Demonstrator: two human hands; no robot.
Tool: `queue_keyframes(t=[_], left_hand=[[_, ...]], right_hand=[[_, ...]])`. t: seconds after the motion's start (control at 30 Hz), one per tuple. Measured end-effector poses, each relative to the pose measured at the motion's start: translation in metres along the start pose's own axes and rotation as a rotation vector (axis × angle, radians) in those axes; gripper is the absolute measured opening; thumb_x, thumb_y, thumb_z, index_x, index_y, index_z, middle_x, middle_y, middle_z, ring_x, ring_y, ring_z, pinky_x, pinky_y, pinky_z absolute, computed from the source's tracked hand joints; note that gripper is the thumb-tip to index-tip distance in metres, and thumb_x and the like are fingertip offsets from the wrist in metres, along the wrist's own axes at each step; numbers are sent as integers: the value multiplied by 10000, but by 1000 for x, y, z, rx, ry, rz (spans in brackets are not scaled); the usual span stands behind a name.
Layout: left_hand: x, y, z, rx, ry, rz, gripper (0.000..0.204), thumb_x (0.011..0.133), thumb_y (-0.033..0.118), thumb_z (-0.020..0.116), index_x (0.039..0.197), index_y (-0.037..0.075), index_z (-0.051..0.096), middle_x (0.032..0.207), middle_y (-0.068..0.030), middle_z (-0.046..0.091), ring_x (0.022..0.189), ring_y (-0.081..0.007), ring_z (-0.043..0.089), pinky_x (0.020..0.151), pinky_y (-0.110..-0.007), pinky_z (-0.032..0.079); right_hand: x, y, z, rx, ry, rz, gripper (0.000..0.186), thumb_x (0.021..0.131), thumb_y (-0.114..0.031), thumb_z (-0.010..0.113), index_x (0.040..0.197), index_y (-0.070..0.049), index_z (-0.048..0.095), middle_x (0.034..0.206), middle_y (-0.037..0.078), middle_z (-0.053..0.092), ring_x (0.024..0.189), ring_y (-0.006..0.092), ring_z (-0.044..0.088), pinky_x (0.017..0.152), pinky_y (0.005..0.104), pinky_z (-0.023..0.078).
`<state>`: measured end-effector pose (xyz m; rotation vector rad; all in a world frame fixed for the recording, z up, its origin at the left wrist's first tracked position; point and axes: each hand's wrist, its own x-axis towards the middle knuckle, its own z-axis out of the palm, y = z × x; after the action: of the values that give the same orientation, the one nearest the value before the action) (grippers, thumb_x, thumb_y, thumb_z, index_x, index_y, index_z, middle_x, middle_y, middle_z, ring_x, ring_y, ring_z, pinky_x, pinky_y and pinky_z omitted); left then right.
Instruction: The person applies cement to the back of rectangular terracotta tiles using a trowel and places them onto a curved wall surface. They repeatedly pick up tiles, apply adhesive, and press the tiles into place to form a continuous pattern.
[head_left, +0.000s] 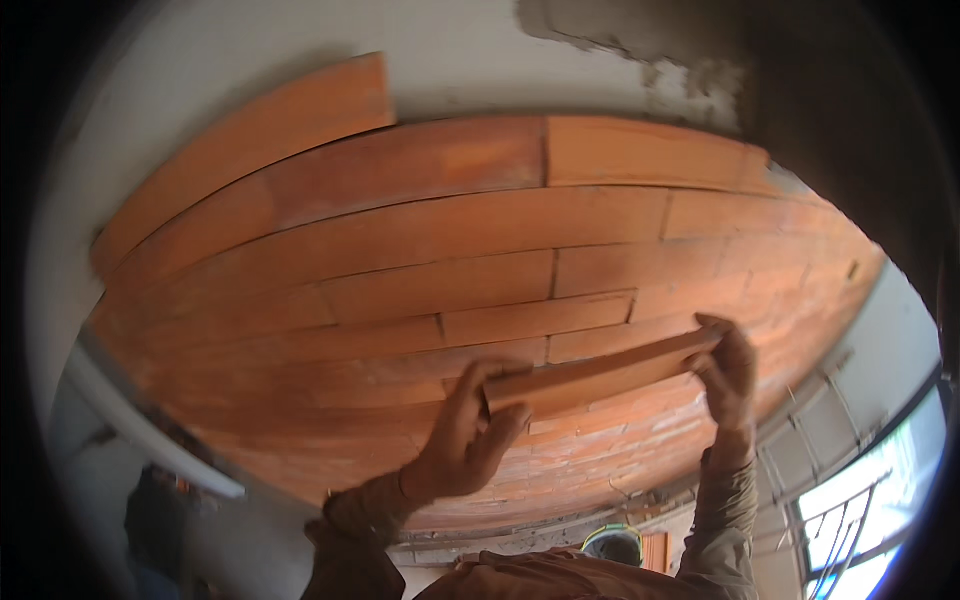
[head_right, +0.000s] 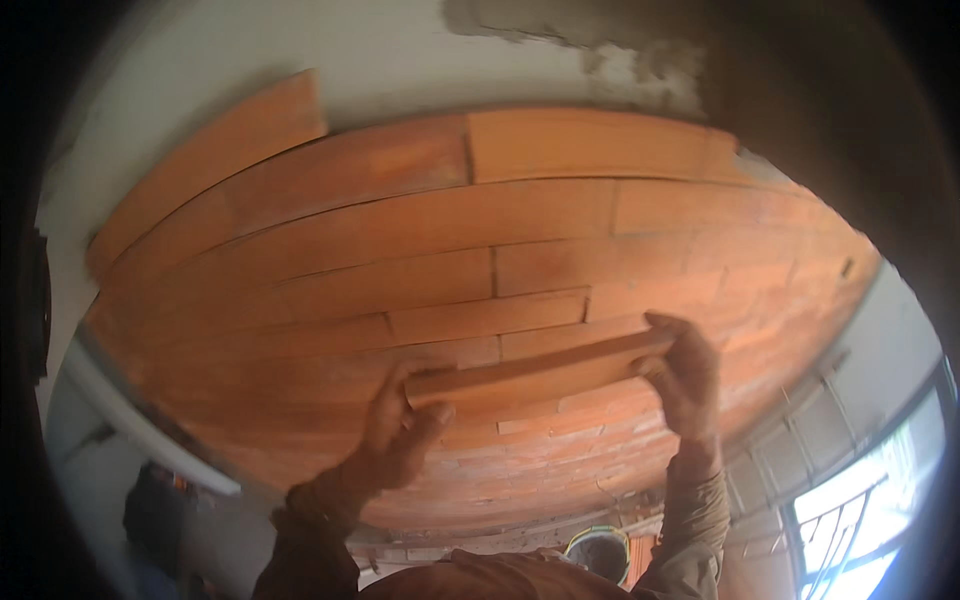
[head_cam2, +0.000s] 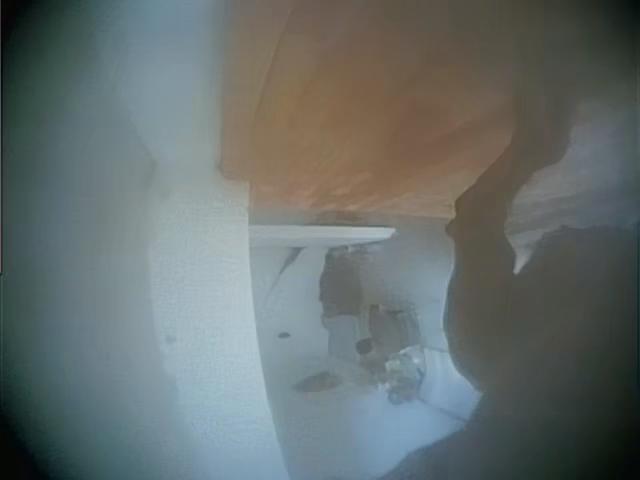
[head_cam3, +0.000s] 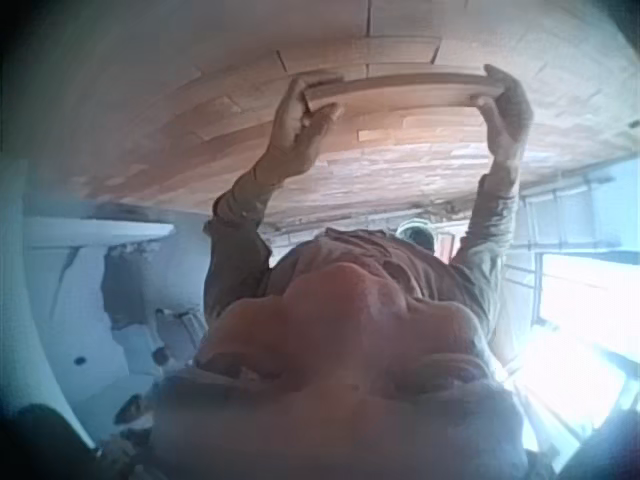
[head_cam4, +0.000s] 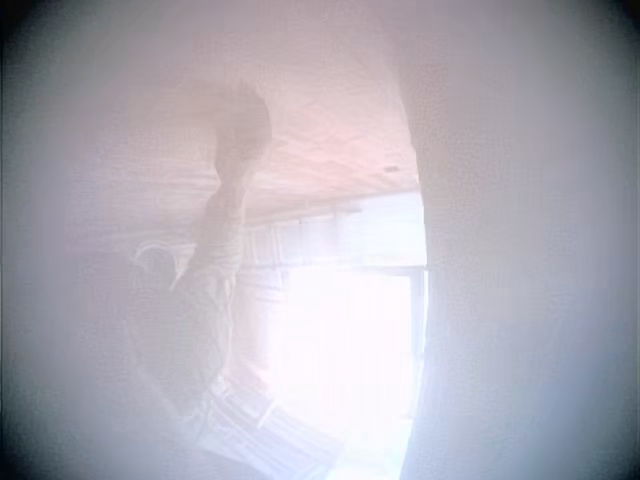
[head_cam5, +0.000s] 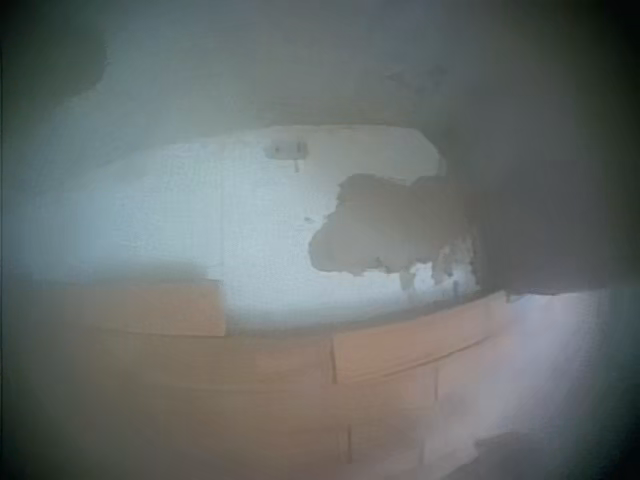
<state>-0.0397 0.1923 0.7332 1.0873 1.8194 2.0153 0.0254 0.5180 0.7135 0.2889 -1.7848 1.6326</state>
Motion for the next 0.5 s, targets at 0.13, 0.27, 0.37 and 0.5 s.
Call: queue_keyframes(t=[0.13, 0.27, 0.37, 0.5], left_hand=[[43, 71, -13, 335, 273, 376, 407, 932, 173, 718, 1246, -10, 535, 1114, -78, 602, 973, -100, 582, 805, -248, 502], [91, 172, -40, 687, 229, 500, 336, 885, 187, 744, 1135, -6, 628, 1012, -59, 652, 917, -134, 625, 809, -273, 523], [117, 232, -61, 989, 210, 478, 261, 915, 190, 687, 1039, -36, 648, 934, -109, 674, 846, -174, 641, 733, -300, 512], [146, 252, -66, 1295, 224, 296, 254, 934, 193, 671, 972, -58, 674, 911, -131, 703, 819, -184, 659, 678, -326, 503]], right_hand=[[84, -58, -2, -316, 3, -276, 480, 871, -213, 716, 1250, 55, 591, 966, 86, 685, 880, 122, 630, 807, 241, 476], [158, -95, 23, -373, 71, -487, 476, 879, -247, 707, 1255, 27, 603, 919, 69, 687, 803, 103, 587, 787, 262, 466], [190, -116, 49, -277, 24, -539, 456, 905, -255, 695, 1266, 5, 595, 920, 54, 686, 837, 93, 577, 781, 265, 464], [223, -126, 38, -429, -75, -481, 461, 934, -243, 697, 1300, 2, 562, 910, -2, 637, 826, 57, 513, 789, 248, 440]])
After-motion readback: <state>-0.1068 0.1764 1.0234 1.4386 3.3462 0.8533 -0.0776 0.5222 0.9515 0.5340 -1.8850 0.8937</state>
